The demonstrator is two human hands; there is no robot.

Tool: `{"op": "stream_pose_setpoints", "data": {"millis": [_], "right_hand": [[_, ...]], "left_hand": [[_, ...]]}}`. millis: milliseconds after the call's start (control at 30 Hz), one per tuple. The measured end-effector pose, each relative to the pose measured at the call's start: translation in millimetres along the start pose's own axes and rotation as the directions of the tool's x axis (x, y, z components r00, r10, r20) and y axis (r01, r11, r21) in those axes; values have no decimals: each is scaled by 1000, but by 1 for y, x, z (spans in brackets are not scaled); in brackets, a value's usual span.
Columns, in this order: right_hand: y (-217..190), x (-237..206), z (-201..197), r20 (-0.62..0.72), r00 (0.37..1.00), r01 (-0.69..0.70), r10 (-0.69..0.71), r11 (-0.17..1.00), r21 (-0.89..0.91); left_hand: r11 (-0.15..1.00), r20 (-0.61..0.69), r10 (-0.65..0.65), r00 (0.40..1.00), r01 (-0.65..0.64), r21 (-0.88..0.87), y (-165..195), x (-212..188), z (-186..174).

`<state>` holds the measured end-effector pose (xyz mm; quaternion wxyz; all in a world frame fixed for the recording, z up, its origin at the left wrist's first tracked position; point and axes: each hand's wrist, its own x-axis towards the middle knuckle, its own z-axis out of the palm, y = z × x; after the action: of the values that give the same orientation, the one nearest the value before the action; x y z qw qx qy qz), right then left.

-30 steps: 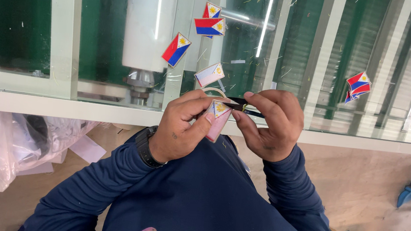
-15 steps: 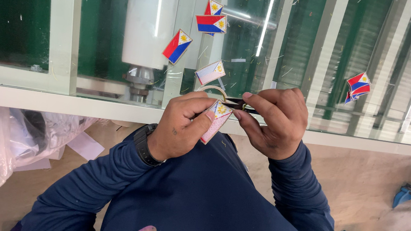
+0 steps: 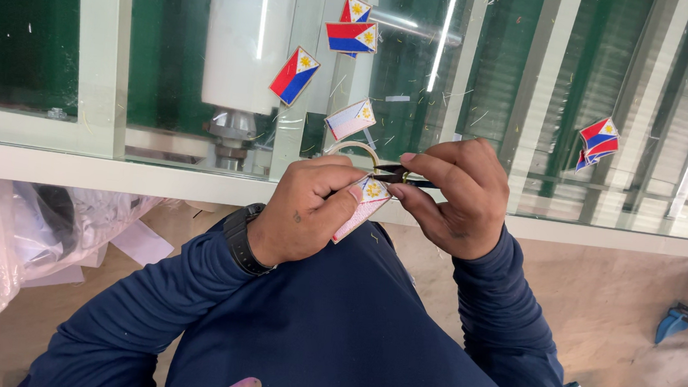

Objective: The person uses pliers to trim the edges of small Philippine flag stickers. They repeatedly adjust the sticker and pull away excess material with the pliers while working at a glass-fronted workstation.

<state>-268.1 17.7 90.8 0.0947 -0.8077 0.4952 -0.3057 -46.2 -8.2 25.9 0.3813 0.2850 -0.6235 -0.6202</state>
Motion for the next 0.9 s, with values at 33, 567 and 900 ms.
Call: {"op": "stream_pose_setpoints", "data": {"millis": [33, 567, 900], "right_hand": [[1, 0, 0, -1, 1000, 7, -7, 1000, -9], [11, 0, -14, 112, 994, 9, -13, 999, 44], [14, 2, -17, 192, 977, 95, -93, 996, 0]], "left_hand": [[1000, 3, -11, 1000, 11, -5, 0, 0, 0], [974, 16, -185, 983, 186, -130, -4, 3, 6], [970, 44, -199, 979, 203, -133, -8, 3, 8]]}}
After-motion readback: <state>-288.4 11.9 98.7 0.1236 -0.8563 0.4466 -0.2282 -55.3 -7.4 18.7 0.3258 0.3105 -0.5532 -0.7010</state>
